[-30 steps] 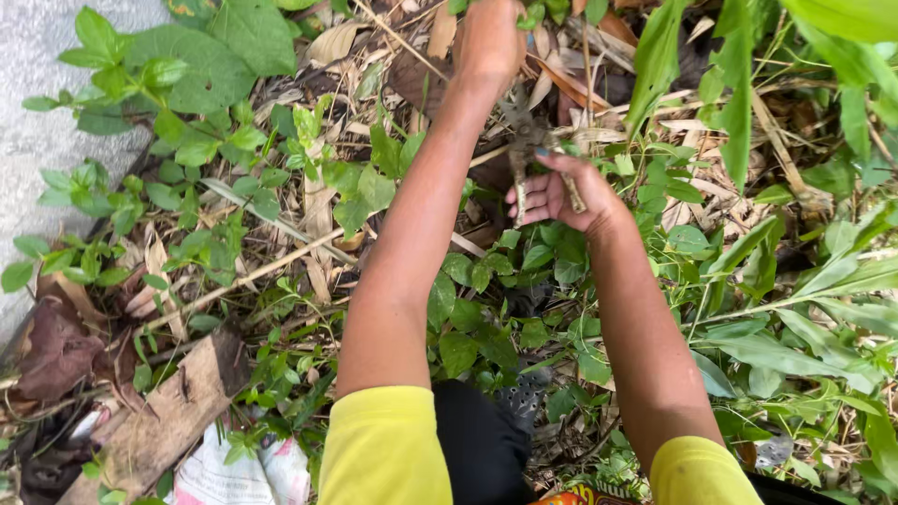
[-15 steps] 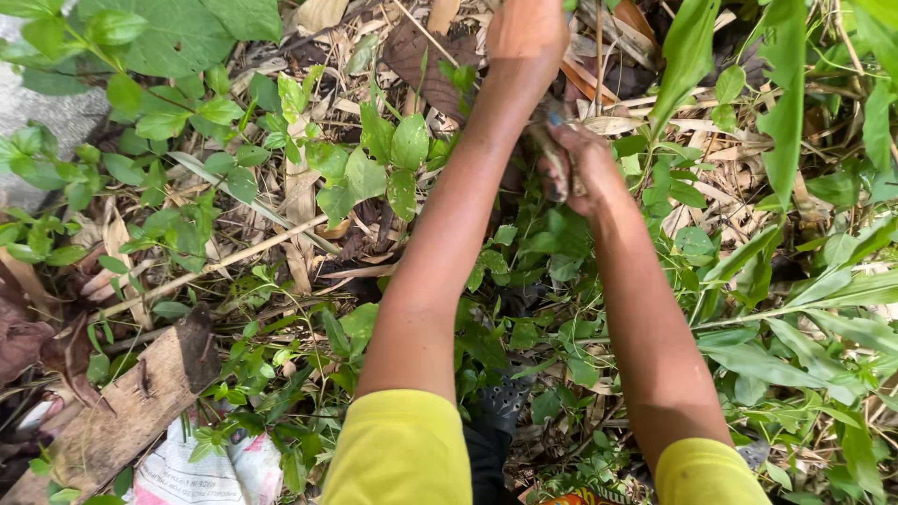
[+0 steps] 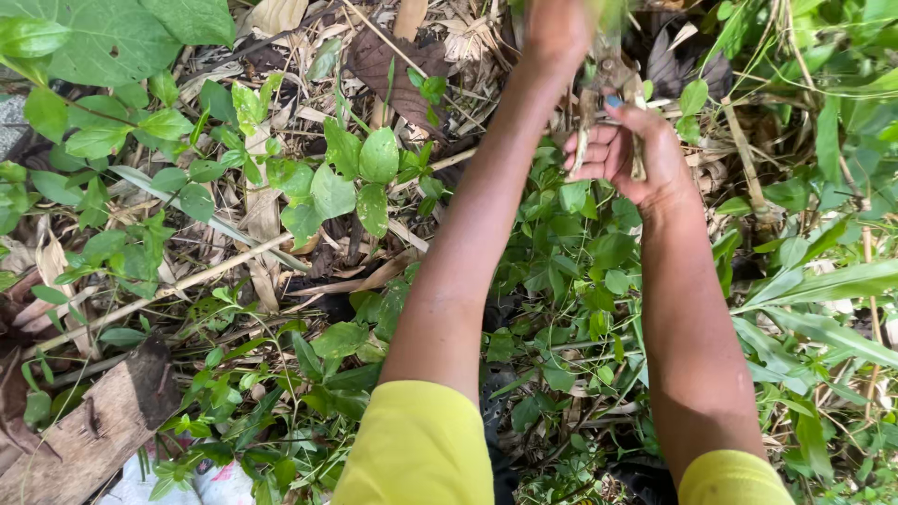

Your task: The person uses a pair of shears to cut small green plants in a garden. They repeatedly grasp stems with one hand and cut them with the shears, then drop the cuttings onto the ground.

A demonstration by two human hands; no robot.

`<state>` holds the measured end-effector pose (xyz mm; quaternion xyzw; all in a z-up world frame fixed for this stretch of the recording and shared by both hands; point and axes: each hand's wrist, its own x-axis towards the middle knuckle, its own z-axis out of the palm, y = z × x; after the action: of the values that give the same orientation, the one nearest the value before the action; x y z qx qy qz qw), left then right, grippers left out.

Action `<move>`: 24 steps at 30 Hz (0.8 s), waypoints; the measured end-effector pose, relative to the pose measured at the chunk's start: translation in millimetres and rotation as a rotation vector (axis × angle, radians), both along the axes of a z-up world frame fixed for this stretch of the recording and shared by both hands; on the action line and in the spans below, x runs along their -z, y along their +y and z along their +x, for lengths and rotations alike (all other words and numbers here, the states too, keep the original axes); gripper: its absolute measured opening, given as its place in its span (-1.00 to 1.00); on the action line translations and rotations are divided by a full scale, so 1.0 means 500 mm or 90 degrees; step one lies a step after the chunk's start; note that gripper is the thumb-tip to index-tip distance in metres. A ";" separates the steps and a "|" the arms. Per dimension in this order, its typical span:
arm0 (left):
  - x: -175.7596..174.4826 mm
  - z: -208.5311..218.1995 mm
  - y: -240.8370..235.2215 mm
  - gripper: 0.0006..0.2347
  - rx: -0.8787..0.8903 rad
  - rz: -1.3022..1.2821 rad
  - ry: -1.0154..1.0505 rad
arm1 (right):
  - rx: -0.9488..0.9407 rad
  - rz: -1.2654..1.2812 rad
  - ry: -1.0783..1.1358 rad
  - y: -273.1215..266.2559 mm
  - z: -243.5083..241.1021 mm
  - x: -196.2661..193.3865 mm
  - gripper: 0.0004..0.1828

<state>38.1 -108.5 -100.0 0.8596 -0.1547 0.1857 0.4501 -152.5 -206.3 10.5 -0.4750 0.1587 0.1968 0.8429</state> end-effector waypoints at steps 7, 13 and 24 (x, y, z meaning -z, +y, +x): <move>0.020 -0.005 0.148 -0.85 -0.027 -0.003 0.068 | -0.045 -0.056 0.048 0.036 0.086 0.026 -0.62; 0.021 -0.006 0.125 -0.87 -0.012 -0.004 0.086 | -0.051 -0.141 0.048 0.061 0.133 0.027 -0.67; 0.015 -0.017 0.071 -0.89 0.014 -0.027 0.086 | 0.083 -0.158 -0.066 0.031 0.102 0.092 -0.80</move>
<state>29.5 -73.1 -107.7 0.8586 -0.1297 0.1257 0.4799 -101.5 -190.6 -35.3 -0.5735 0.1689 0.0957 0.7959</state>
